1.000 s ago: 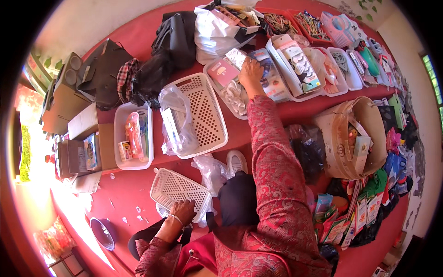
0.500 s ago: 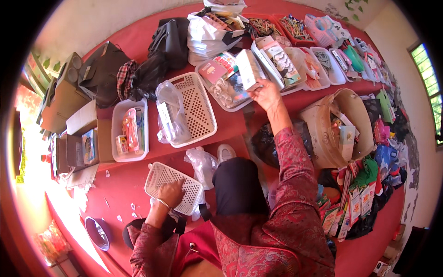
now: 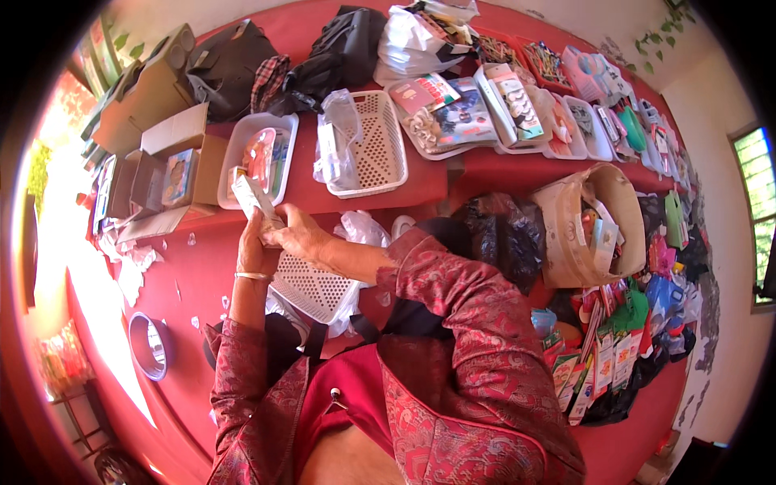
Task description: The person sits on the floor and organizes various small items, including books and packaged goods, into white plastic baskets. They handle items one by one, placing them into baskets or plastic bags, and occasionally adjusting the contents of the baskets.
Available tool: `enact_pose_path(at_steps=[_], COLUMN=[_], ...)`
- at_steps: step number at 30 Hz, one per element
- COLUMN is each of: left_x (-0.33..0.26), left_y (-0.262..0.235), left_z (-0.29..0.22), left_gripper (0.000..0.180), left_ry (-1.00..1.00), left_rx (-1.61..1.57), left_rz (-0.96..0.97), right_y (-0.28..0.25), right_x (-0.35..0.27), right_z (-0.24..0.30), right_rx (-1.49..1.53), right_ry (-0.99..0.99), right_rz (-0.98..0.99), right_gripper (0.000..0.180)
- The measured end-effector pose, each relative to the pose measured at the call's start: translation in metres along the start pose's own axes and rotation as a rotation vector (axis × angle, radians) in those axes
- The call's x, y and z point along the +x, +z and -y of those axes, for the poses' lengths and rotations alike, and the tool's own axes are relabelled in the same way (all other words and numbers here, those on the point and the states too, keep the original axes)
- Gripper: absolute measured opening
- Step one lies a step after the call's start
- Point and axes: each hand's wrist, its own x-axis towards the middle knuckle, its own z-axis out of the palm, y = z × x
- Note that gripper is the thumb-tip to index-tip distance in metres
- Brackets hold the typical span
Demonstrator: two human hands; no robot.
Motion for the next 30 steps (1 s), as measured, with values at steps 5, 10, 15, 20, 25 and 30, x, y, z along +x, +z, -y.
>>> enact_pose_path(at_steps=[5, 10, 15, 20, 25, 30], left_x=[-0.033, -0.038, -0.043, -0.040, -0.031, -0.033], left_y=[0.008, 0.004, 0.007, -0.012, -0.015, -0.001], left_z=[-0.035, -0.044, -0.044, -0.059, -0.075, -0.077], left_gripper=[0.042, 0.056, 0.060, 0.055, 0.053, 0.051], left_ry=[-0.039, -0.120, -0.098, 0.078, 0.139, 0.214], left_rx=[-0.232, -0.408, -0.371, -0.275, -0.324, -0.267], left_rz=[0.090, 0.192, 0.233, 0.050, 0.059, 0.011], right_y=[-0.015, -0.035, -0.044, -0.120, -0.227, -0.302], right_x=[0.013, 0.016, 0.019, 0.029, 0.032, 0.051], right_z=[-0.010, 0.021, 0.038, 0.048, 0.071, 0.051], right_rx=[-0.023, -0.029, -0.094, 0.096, 0.436, -0.440], right_ry=[0.022, -0.064, -0.249, -0.121, -0.122, -0.132], right_rz=[0.129, -0.162, -0.300, -0.628, -0.795, -1.212], right_gripper=[0.038, 0.029, 0.024, 0.017, 0.020, 0.022])
